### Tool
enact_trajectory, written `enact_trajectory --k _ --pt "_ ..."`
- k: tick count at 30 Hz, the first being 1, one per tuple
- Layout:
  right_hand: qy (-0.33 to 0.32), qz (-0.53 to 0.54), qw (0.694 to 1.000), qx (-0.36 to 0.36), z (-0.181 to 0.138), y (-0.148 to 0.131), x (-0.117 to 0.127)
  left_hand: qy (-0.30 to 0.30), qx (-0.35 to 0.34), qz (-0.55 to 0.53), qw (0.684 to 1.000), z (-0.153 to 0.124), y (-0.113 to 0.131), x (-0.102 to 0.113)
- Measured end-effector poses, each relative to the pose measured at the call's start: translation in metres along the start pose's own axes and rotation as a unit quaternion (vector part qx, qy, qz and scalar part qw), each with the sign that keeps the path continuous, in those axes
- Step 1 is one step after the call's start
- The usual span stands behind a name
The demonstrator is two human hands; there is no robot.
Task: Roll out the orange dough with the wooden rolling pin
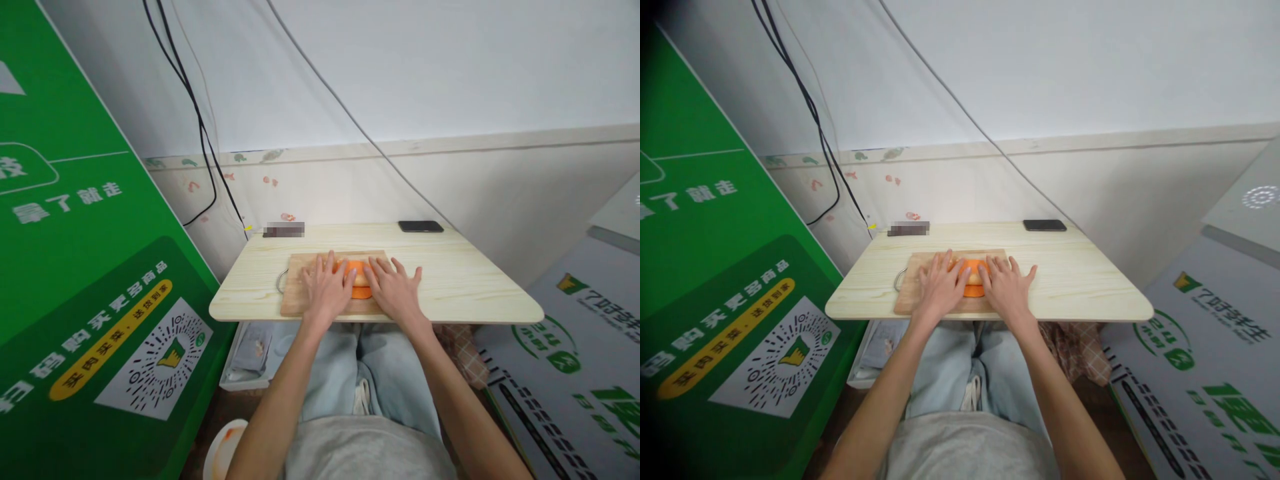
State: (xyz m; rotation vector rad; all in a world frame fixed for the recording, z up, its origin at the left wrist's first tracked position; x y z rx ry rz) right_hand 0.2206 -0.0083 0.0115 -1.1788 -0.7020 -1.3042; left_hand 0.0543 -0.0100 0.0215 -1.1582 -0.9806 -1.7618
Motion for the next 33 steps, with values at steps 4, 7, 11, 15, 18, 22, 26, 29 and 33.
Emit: enact_trajectory --k 4,7,11,15,18,22,26,29,33 --pt "0.009 0.002 1.000 -0.011 0.021 -0.010 0.002 -0.002 0.002 0.006 1.000 0.021 -0.005 0.004" --pt "0.035 0.009 0.999 0.000 0.006 -0.007 0.002 0.001 -0.002 -0.005 1.000 0.008 -0.002 0.002" --pt "0.051 0.036 0.998 0.010 -0.040 0.008 0.000 0.025 -0.016 -0.009 1.000 -0.037 0.007 -0.004" --pt "0.064 0.049 0.996 0.034 -0.066 0.015 0.002 0.042 -0.020 -0.007 0.999 -0.065 0.014 -0.007" --pt "0.044 0.044 0.998 0.034 -0.049 0.009 0.003 0.034 -0.018 -0.013 0.999 -0.050 0.011 -0.006" --pt "0.024 0.036 0.999 0.018 -0.006 -0.005 0.004 0.016 -0.011 -0.023 1.000 -0.009 0.001 -0.001" --pt "0.033 0.032 0.999 0.011 0.003 -0.011 0.004 0.017 -0.010 -0.016 1.000 0.001 -0.002 0.001" --pt "0.039 0.025 0.999 0.013 -0.023 -0.003 0.002 0.023 -0.017 -0.011 1.000 -0.022 0.003 -0.004" --pt "0.070 0.001 0.997 0.029 -0.066 0.009 0.001 0.040 -0.027 0.000 0.999 -0.060 0.012 -0.009"
Point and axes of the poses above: each hand's wrist, its own z-axis towards the middle knuckle, its own x-axis out of the back of the hand, y = z × x, the point moved 3 cm from there along z, towards the middle knuckle, and after that the axes turned 13 degrees about -x, right-handed, at the moved point
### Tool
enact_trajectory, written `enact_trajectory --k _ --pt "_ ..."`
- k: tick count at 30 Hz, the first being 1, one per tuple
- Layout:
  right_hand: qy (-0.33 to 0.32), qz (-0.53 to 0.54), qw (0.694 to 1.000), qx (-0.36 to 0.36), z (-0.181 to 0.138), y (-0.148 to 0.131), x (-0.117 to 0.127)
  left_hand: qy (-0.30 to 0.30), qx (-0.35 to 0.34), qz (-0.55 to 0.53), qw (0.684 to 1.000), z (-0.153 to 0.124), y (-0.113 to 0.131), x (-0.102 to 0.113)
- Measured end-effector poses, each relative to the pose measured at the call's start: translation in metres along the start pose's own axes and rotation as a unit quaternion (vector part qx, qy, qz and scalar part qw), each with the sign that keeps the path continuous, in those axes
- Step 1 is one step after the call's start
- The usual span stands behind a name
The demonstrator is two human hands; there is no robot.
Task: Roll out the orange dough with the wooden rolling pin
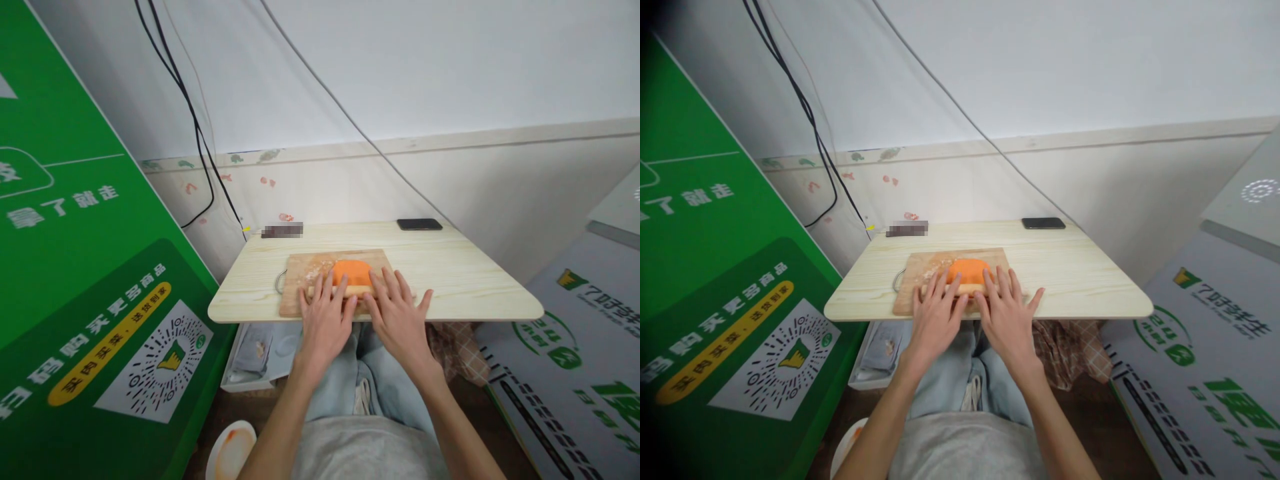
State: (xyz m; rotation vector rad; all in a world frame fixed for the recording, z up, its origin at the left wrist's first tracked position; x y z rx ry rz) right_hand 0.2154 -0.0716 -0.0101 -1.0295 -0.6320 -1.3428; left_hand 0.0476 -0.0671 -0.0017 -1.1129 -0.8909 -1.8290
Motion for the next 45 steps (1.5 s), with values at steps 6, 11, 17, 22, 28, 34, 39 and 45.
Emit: enact_trajectory --k 6,11,17,22,28,34,39,45 --pt "-0.016 -0.008 1.000 0.005 0.014 -0.002 -0.003 -0.009 0.000 -0.001 1.000 0.009 -0.004 0.001" --pt "-0.042 -0.002 0.999 -0.025 0.058 -0.013 -0.008 -0.026 0.010 -0.013 1.000 0.051 -0.016 0.005" --pt "-0.039 -0.008 0.999 -0.035 0.038 -0.014 -0.003 -0.017 0.008 -0.004 1.000 0.033 -0.011 0.005" --pt "-0.006 -0.016 1.000 0.002 -0.004 -0.005 0.005 -0.010 -0.007 0.000 1.000 -0.011 -0.001 0.003" --pt "-0.041 0.011 0.999 -0.008 0.031 -0.008 -0.005 -0.028 0.001 -0.010 1.000 0.020 -0.013 0.003" --pt "-0.055 0.010 0.998 -0.009 0.094 -0.024 -0.018 -0.051 0.020 -0.007 0.998 0.088 -0.036 0.007" --pt "-0.035 0.014 0.999 -0.007 0.079 -0.024 -0.015 -0.031 0.022 -0.010 0.999 0.072 -0.030 0.006" --pt "0.002 0.013 1.000 0.019 0.000 -0.007 0.000 -0.008 -0.003 0.003 1.000 -0.003 -0.008 0.001"
Point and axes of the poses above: each hand's wrist, its own z-axis towards the middle knuckle, its own x-axis out of the back of the hand, y = z × x, the point moved 3 cm from there along z, towards the middle knuckle, and after that the axes turned 13 degrees about -x, right-handed, at the moved point
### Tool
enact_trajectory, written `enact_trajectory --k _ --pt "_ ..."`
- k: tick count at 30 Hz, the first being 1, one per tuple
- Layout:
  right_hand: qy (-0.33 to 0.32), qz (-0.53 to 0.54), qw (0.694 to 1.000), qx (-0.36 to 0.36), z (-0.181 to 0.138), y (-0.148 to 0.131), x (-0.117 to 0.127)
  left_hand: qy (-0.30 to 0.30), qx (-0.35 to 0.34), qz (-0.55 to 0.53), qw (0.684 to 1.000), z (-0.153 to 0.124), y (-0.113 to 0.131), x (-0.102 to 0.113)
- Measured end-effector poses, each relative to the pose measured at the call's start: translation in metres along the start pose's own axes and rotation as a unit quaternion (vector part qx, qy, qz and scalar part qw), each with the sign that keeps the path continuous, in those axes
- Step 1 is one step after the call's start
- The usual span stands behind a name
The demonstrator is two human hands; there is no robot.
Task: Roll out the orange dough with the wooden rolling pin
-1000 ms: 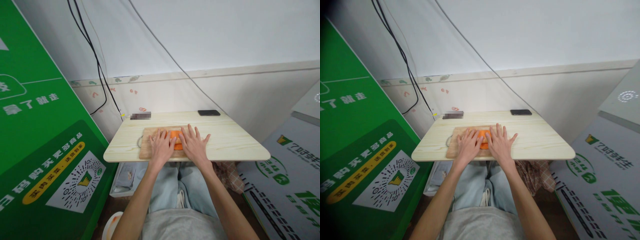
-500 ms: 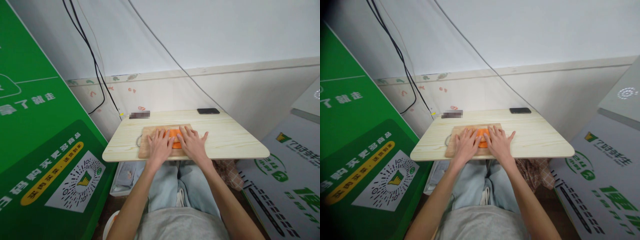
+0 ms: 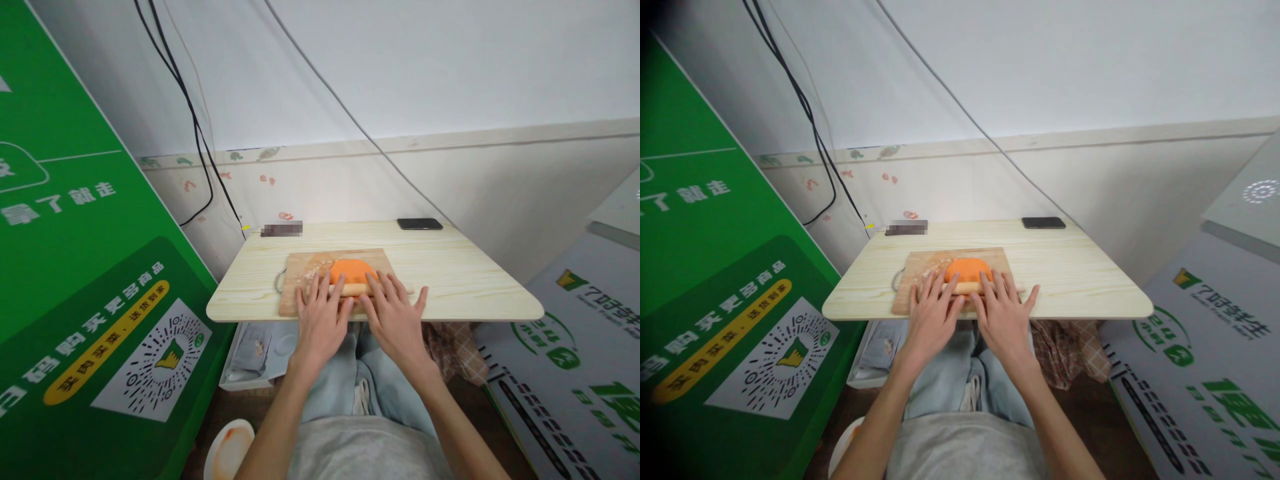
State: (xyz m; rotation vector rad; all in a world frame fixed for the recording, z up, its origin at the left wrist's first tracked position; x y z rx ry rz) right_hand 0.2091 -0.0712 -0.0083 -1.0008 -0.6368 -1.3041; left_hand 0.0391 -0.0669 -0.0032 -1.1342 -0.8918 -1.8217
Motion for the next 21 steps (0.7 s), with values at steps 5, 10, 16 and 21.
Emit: enact_trajectory --k 5,10,16,21 --pt "-0.030 -0.015 0.999 0.005 0.013 0.001 -0.001 -0.016 -0.004 -0.004 1.000 0.010 -0.005 0.001" --pt "-0.067 0.008 0.998 -0.018 0.082 -0.013 -0.014 -0.037 -0.004 -0.013 0.999 0.072 -0.023 0.009" --pt "-0.052 -0.007 0.998 -0.020 0.086 -0.018 -0.015 -0.029 -0.009 -0.013 0.999 0.079 -0.027 0.009" --pt "-0.015 0.005 1.000 -0.017 0.022 -0.005 -0.003 -0.001 -0.028 -0.006 1.000 0.022 -0.012 0.000"
Point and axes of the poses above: each hand's wrist, its own z-axis towards the middle knuckle, its own x-axis out of the back of the hand, y = z × x, the point moved 3 cm from there along z, towards the middle knuckle, and after that the axes turned 13 degrees about -x, right-handed, at the moved point
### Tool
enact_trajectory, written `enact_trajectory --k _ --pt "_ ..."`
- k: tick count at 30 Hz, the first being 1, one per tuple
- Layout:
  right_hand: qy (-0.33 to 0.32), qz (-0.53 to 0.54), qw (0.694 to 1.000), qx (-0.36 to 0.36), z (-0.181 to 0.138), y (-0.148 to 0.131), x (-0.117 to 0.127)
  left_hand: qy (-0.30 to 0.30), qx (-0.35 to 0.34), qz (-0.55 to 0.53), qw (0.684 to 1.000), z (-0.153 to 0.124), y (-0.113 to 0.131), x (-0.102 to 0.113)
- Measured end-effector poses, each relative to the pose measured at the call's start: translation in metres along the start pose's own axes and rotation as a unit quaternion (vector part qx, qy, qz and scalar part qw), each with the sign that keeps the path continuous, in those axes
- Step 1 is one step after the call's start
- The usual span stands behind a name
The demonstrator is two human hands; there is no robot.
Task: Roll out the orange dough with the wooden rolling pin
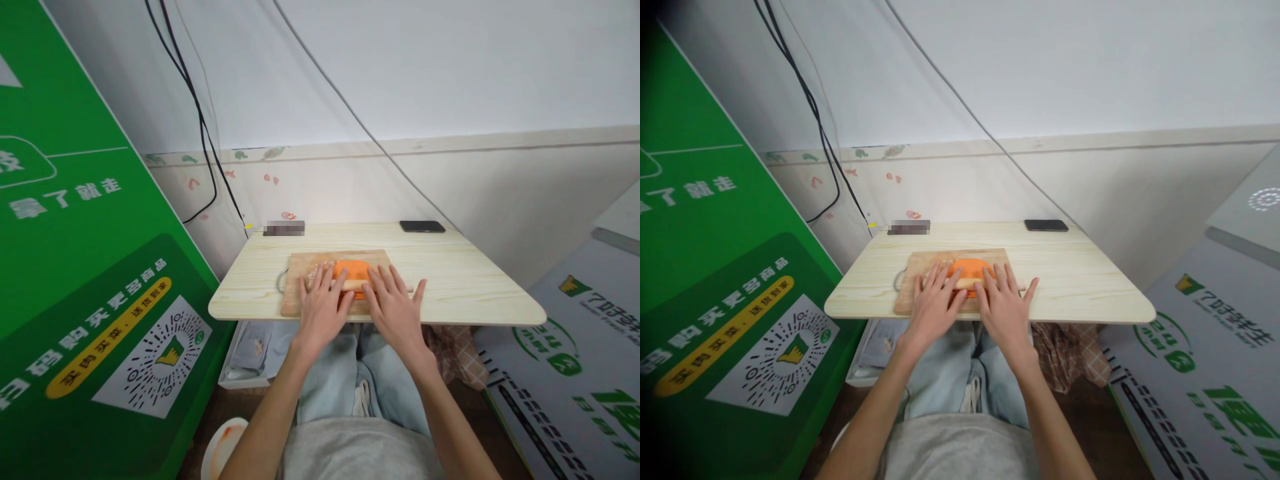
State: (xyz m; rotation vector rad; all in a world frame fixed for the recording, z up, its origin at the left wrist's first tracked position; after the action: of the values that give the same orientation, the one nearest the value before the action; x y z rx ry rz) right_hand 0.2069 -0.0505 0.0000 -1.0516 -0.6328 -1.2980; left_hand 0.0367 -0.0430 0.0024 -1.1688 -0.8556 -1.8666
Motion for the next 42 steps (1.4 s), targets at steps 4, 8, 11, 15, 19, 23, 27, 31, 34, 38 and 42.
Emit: enact_trajectory --k 4,8,11,15,19,23,27,31,34,38,42 --pt "-0.002 -0.004 1.000 0.012 -0.006 0.003 0.001 0.000 0.008 -0.001 1.000 -0.004 0.001 -0.001" --pt "-0.050 -0.016 0.999 0.003 0.043 -0.005 -0.005 -0.028 0.025 -0.011 0.999 0.041 -0.012 0.001" --pt "-0.102 -0.048 0.994 0.001 0.082 -0.011 -0.013 -0.045 0.047 -0.001 0.998 0.076 -0.024 0.001" --pt "-0.137 -0.083 0.987 -0.013 0.112 -0.012 -0.025 -0.074 0.062 0.006 0.995 0.101 -0.036 -0.004" --pt "-0.172 -0.101 0.980 -0.016 0.132 -0.009 -0.037 -0.063 0.050 0.007 0.997 0.110 -0.041 -0.009" --pt "-0.218 -0.116 0.969 -0.009 0.148 -0.011 -0.042 -0.010 0.023 0.025 0.999 0.113 -0.043 -0.010" --pt "-0.197 -0.112 0.974 -0.001 0.140 -0.012 -0.035 0.013 0.012 0.041 0.999 0.111 -0.042 -0.011" --pt "-0.144 -0.102 0.984 -0.011 0.102 -0.011 -0.024 -0.002 0.004 0.038 0.999 0.106 -0.039 -0.010" --pt "-0.094 -0.082 0.992 -0.025 0.074 -0.012 -0.017 -0.007 0.010 0.030 0.999 0.104 -0.037 -0.009" --pt "-0.076 -0.081 0.993 -0.041 0.072 -0.015 -0.018 -0.017 0.011 0.028 0.999 0.104 -0.038 -0.009" --pt "-0.147 -0.105 0.983 -0.040 0.109 -0.014 -0.024 -0.023 0.011 0.030 0.999 0.106 -0.038 -0.009"
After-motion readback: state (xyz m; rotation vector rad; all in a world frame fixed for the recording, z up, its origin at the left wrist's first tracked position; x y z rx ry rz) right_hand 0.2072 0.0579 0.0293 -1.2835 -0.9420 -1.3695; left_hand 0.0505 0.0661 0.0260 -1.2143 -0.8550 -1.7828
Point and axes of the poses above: each hand's wrist, its own z-axis towards the middle knuckle, its own x-axis out of the back of the hand, y = z × x, the point moved 3 cm from there along z, towards the middle knuckle, and after that the axes turned 13 degrees about -x, right-handed, at the moved point
